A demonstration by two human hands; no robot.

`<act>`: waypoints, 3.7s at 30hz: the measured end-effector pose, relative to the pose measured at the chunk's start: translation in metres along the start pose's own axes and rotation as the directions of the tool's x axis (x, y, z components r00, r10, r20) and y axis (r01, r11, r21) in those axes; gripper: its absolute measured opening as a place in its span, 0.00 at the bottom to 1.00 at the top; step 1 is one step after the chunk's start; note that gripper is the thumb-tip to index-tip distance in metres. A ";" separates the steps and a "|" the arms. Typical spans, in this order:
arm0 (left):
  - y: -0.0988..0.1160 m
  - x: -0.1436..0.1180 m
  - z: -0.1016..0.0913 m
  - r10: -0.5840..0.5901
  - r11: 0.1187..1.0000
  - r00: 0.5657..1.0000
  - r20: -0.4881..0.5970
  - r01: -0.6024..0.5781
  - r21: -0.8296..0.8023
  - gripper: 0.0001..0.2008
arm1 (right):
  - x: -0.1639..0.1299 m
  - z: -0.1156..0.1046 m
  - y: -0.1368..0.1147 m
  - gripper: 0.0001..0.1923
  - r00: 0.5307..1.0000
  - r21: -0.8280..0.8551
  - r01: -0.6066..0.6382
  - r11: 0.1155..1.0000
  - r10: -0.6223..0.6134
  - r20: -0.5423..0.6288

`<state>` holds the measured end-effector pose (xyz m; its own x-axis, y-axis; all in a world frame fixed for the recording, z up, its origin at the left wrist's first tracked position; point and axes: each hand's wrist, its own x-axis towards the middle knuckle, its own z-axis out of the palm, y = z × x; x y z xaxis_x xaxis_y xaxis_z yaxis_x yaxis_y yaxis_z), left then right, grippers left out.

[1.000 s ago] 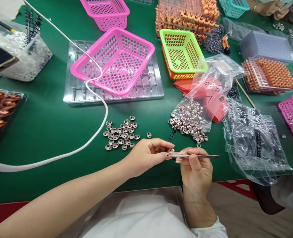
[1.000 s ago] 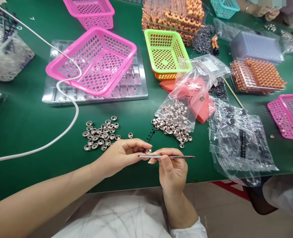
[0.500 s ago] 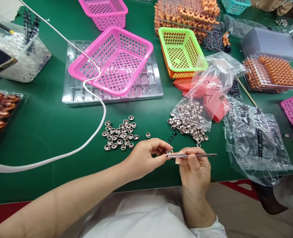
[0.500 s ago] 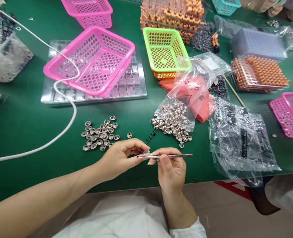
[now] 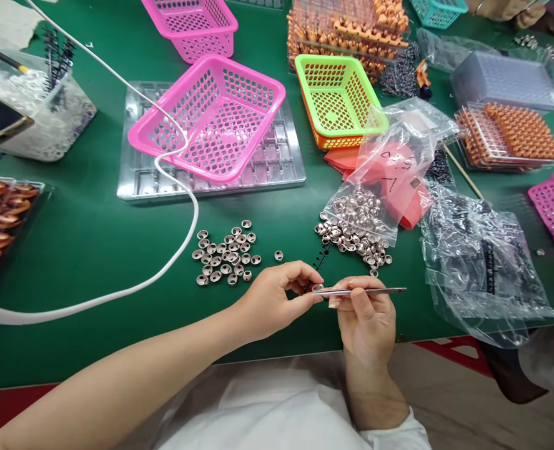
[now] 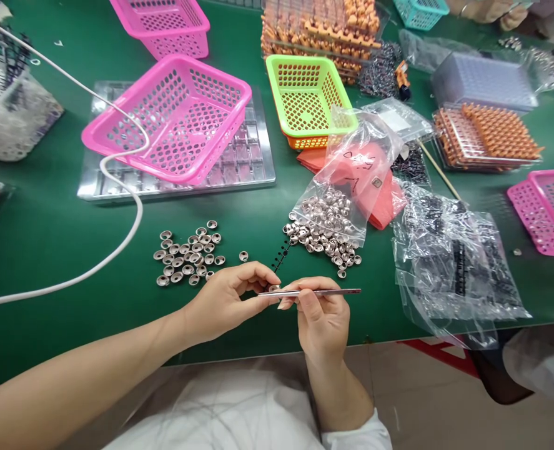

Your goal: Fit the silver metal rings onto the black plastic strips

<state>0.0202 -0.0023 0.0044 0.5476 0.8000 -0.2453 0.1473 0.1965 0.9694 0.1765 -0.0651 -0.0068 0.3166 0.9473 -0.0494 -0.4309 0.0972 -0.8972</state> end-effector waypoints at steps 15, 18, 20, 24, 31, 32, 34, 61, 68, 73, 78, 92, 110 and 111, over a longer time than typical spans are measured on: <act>-0.005 0.010 0.005 -0.223 0.956 0.975 0.016 0.222 -0.193 0.13 | 0.000 -0.004 0.000 0.02 0.994 -0.163 0.090 0.983 -0.100 -0.054; -0.008 0.013 0.003 -0.185 0.955 0.982 -0.022 0.175 -0.238 0.12 | -0.004 -0.008 -0.005 0.02 0.991 -0.215 0.118 0.969 -0.129 -0.037; -0.011 0.015 -0.002 -0.161 0.960 0.985 -0.063 0.142 -0.242 0.12 | -0.009 -0.013 -0.007 0.03 0.988 -0.276 0.141 0.951 -0.152 -0.019; -0.009 0.021 -0.018 -0.126 0.968 0.981 -0.149 0.089 -0.236 0.14 | -0.027 -0.026 -0.003 0.08 0.978 -0.428 0.208 0.880 -0.189 0.088; -0.003 0.027 -0.034 -0.130 0.942 0.974 -0.184 0.063 -0.331 0.14 | -0.042 -0.033 0.012 0.20 0.882 -0.632 0.432 0.643 -0.155 0.445; -0.003 0.027 -0.034 -0.132 0.940 0.974 -0.187 0.063 -0.336 0.14 | -0.041 -0.032 0.012 0.21 0.863 -0.629 0.468 0.621 -0.168 0.476; -0.003 0.026 -0.033 -0.136 0.938 0.973 -0.189 0.065 -0.340 0.14 | -0.038 -0.029 0.012 0.22 0.834 -0.618 0.517 0.592 -0.184 0.520; -0.002 0.013 -0.016 -0.016 0.999 0.981 -0.195 0.009 -0.038 0.12 | -0.033 -0.024 0.001 0.16 0.878 -0.627 0.458 0.630 -0.430 0.210; -0.006 0.006 -0.005 0.200 0.964 0.969 -0.142 -0.168 0.206 0.07 | -0.020 -0.015 0.009 0.14 0.845 -0.587 0.483 0.649 -0.522 0.117; -0.010 0.004 -0.004 0.280 0.923 0.950 -0.139 -0.227 0.311 0.07 | -0.022 -0.016 0.011 0.18 0.834 -0.632 0.511 0.582 -0.513 0.202; -0.010 0.004 -0.004 0.399 0.850 0.908 -0.127 -0.315 0.421 0.06 | -0.020 -0.017 0.009 0.22 0.802 -0.631 0.572 0.524 -0.517 0.298; -0.012 0.003 -0.005 0.484 0.762 0.869 -0.102 -0.362 0.537 0.06 | -0.023 -0.014 0.002 0.20 0.799 -0.689 0.581 0.434 -0.468 0.379; -0.008 0.002 -0.005 0.442 0.799 0.890 -0.109 -0.336 0.498 0.04 | -0.018 -0.013 0.004 0.22 0.780 -0.675 0.599 0.430 -0.502 0.372; -0.008 0.003 -0.005 0.453 0.793 0.885 -0.111 -0.343 0.504 0.04 | -0.018 -0.013 0.004 0.22 0.778 -0.674 0.602 0.428 -0.506 0.372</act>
<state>0.0164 0.0010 -0.0037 0.4600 0.8595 0.2230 0.3446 -0.4042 0.8473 0.1801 -0.0858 -0.0151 0.1500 0.8012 0.5794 0.5758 0.4056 -0.7099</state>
